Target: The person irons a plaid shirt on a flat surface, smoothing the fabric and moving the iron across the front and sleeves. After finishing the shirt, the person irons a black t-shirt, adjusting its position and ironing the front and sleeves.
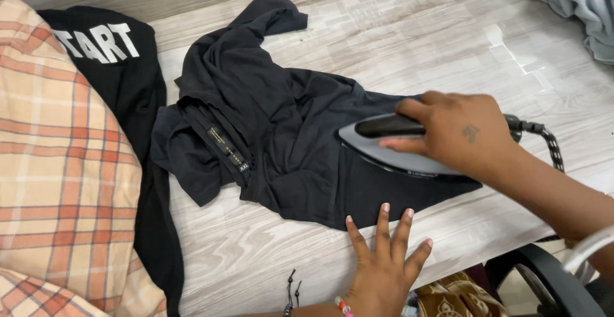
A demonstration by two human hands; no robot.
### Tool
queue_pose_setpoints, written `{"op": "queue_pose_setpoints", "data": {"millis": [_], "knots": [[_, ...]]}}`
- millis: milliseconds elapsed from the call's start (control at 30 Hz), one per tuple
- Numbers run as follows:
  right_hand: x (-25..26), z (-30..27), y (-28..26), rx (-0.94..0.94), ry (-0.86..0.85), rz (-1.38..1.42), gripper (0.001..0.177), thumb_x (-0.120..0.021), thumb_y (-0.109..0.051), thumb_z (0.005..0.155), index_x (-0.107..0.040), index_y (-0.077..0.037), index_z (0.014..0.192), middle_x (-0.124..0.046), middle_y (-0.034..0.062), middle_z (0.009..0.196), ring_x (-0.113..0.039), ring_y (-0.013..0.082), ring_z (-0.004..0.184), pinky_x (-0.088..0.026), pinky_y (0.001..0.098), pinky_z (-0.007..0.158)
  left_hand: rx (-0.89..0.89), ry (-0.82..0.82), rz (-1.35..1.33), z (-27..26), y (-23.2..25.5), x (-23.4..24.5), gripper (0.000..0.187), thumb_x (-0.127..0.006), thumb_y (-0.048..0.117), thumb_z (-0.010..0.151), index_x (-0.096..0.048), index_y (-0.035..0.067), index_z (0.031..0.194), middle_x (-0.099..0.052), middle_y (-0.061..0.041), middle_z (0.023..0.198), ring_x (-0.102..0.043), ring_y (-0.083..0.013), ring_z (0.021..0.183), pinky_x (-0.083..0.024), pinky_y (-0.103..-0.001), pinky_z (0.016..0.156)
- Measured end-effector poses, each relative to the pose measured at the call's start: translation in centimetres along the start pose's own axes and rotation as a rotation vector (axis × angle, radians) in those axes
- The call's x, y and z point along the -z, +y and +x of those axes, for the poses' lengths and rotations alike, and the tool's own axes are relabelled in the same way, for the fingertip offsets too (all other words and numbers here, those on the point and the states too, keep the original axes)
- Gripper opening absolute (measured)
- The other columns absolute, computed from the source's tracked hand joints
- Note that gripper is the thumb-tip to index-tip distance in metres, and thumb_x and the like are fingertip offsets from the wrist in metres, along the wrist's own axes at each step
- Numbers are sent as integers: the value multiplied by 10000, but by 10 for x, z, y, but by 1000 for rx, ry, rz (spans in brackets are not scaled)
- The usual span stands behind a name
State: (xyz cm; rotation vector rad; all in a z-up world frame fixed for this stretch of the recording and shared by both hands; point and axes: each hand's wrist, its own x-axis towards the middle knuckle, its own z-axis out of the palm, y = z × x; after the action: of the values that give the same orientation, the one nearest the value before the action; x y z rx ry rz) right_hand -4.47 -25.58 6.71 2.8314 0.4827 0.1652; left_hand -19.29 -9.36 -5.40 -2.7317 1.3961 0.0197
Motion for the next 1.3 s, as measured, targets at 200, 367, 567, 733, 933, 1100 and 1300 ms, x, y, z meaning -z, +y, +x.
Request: {"op": "queue_pose_setpoints", "data": {"millis": [200,367,567,733,933,1100,1300], "knots": [[-2,33,31,-157,-4,-13,675,-613,-788,820,-770,-201,1113,-694,19,698,-663,182,537,-475,314,438,-52,-328,-216,0,-8,28,1333,-693,838,625,-77,217,1632,97,-309,1661,85,-628,1463,-78,-934,905],[8,-12,3,-12,-42,54,699,-632,-796,688,-792,-243,1085,-699,-5,663,-670,171,500,-475,306,417,-53,-292,-190,1,-7,23,1331,-697,835,626,-75,220,1630,99,-314,1651,96,-637,1441,-95,-941,886],[-7,-15,12,38,85,-28,678,-622,-806,752,-794,-229,1065,-693,-25,679,-657,151,508,-468,283,440,-63,-311,-153,3,-6,22,1337,-709,830,622,-66,224,1625,104,-318,1640,93,-645,1429,-93,-941,870],[-30,16,64,-96,203,-131,659,-639,-801,832,-795,-220,1102,-703,-21,757,-646,152,547,-448,284,452,-76,-340,-196,1,-9,28,1369,-713,850,598,-71,216,1627,111,-321,1651,100,-649,1447,-89,-943,891],[-47,37,108,-132,365,-238,598,-745,-685,891,-784,-167,1188,-714,50,954,-672,193,817,-481,315,640,-106,-365,-207,0,-16,48,1284,-729,775,661,-117,161,1607,48,-335,1632,44,-646,1439,-154,-916,914],[-45,31,82,44,501,-240,572,-761,-537,968,-707,-135,1370,-615,104,1399,-536,244,1276,-451,414,1035,-172,-82,-336,-7,-57,72,875,-747,478,775,-458,13,1458,-378,-300,1522,-393,-498,1316,-399,-669,961],[-54,-37,15,268,95,459,1098,-651,-727,784,-338,-60,1598,-259,298,1621,-285,513,1451,-253,666,1092,228,-82,105,3,-126,85,316,-732,198,791,-701,50,1069,-624,-164,1130,-588,-360,1122,-417,-706,955]]}}
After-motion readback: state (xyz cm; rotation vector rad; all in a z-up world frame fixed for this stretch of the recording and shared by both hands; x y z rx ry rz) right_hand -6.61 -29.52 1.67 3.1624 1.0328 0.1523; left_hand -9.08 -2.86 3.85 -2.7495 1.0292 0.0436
